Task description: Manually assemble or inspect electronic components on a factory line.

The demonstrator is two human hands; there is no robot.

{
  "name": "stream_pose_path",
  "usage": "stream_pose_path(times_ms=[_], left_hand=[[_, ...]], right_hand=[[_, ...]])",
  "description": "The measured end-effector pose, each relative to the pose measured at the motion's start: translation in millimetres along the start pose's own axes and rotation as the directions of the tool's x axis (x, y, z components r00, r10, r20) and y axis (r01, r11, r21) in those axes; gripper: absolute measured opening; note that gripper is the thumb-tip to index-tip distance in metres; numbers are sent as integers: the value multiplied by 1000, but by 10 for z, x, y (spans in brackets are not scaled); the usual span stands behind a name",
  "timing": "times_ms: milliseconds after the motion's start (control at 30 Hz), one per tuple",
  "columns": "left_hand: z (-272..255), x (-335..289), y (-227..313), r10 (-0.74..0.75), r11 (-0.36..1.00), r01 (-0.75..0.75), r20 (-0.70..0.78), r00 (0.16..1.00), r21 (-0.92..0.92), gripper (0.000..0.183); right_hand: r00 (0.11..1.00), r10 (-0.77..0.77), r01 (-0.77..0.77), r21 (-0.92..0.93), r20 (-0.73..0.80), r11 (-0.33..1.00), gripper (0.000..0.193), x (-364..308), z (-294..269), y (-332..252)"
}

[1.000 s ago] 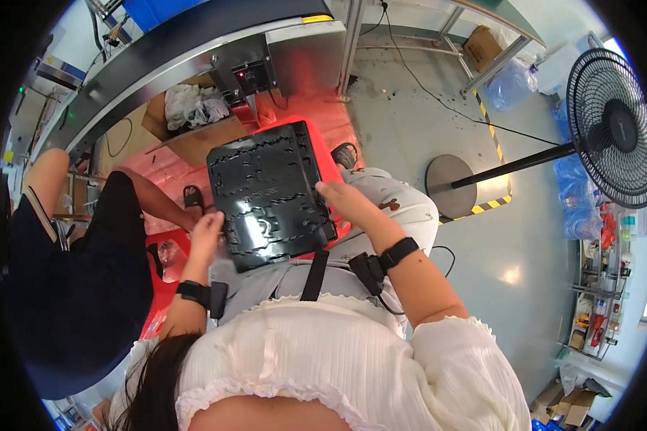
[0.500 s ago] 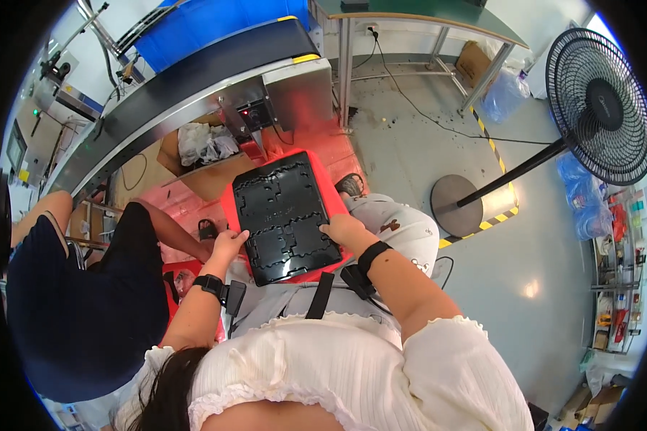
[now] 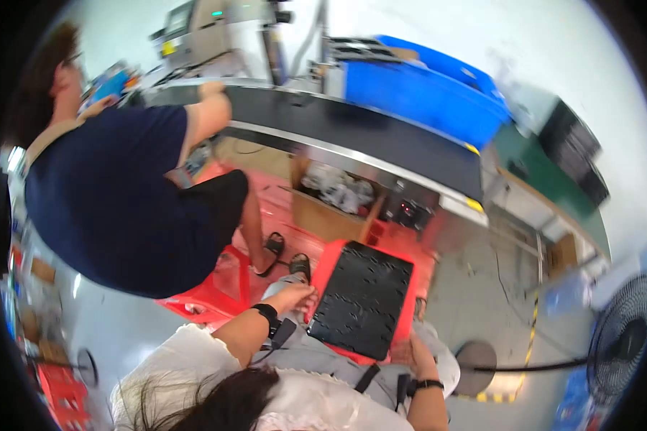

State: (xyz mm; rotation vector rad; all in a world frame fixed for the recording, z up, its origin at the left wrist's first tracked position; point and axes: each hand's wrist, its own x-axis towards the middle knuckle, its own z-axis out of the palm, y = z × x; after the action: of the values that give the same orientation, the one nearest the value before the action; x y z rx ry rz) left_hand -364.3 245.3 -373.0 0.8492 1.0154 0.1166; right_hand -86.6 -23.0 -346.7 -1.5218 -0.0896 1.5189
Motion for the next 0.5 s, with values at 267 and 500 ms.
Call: stream_pose_path(times_ms=[267,500], left_hand=[[-367,-192,-245,88,885,-67,23,996,-461,32],[-507,165,-561,199,871,-104,151,968,-481,47]], right_hand=[[931,-295,145,-524,-216,839,29,-149,-269,-1256],[693,-704,553,-742,155,380,27,-1083,1211,-3618]])
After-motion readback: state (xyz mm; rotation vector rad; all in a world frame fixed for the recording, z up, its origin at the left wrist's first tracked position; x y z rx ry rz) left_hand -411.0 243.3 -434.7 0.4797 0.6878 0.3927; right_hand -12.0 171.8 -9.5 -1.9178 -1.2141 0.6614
